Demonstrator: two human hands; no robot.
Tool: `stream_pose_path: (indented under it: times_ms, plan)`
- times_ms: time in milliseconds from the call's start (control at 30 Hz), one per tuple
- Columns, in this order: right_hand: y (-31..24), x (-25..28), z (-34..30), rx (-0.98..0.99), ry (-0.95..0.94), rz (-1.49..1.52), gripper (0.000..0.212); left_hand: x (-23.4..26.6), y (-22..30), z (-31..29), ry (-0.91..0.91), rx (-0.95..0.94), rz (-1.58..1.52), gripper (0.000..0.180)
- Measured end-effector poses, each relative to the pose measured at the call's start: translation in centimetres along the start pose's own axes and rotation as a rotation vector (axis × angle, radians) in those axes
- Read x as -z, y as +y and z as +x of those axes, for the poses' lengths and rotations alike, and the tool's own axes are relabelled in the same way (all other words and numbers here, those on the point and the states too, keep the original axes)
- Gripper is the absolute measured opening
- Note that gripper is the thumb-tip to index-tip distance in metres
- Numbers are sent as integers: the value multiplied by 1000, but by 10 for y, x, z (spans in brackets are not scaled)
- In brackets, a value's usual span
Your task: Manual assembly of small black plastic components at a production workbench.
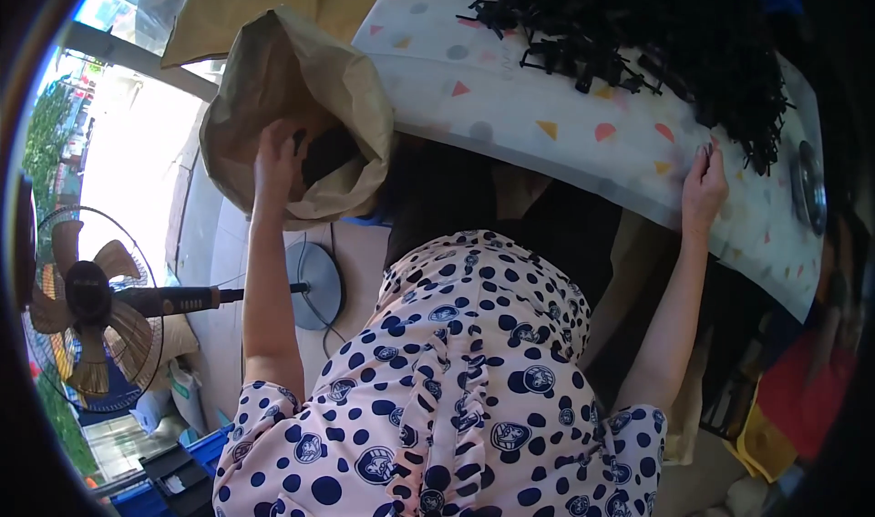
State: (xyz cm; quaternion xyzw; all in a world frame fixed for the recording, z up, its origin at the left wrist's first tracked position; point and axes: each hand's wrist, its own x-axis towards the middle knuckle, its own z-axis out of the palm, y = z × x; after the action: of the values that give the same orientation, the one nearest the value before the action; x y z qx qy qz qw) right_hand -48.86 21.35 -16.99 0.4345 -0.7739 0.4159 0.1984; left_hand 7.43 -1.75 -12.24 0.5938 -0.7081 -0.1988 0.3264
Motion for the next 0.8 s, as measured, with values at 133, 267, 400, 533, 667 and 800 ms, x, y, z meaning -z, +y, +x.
stream_pose_path:
  times_ms: [133,267,400,533,667,800]
  plan:
    - [-4,-4,-1,1,-10,-108,15,22,9,7,27,-116,-258,38]
    - [1,-2,-5,19,-8,-135,14,43,73,1,-53,-221,-315,30]
    - [-8,-2,-6,39,50,-133,13,27,100,-7,-145,-279,-430,29]
    - [-27,-6,-6,2,-62,-98,13,1,110,-33,-215,-271,-344,30]
    - [-52,-21,9,161,-191,105,27,-21,107,-65,-476,-285,-271,28]
    - [-82,-26,41,235,-470,-11,36,-41,98,-94,-691,-214,-276,28]
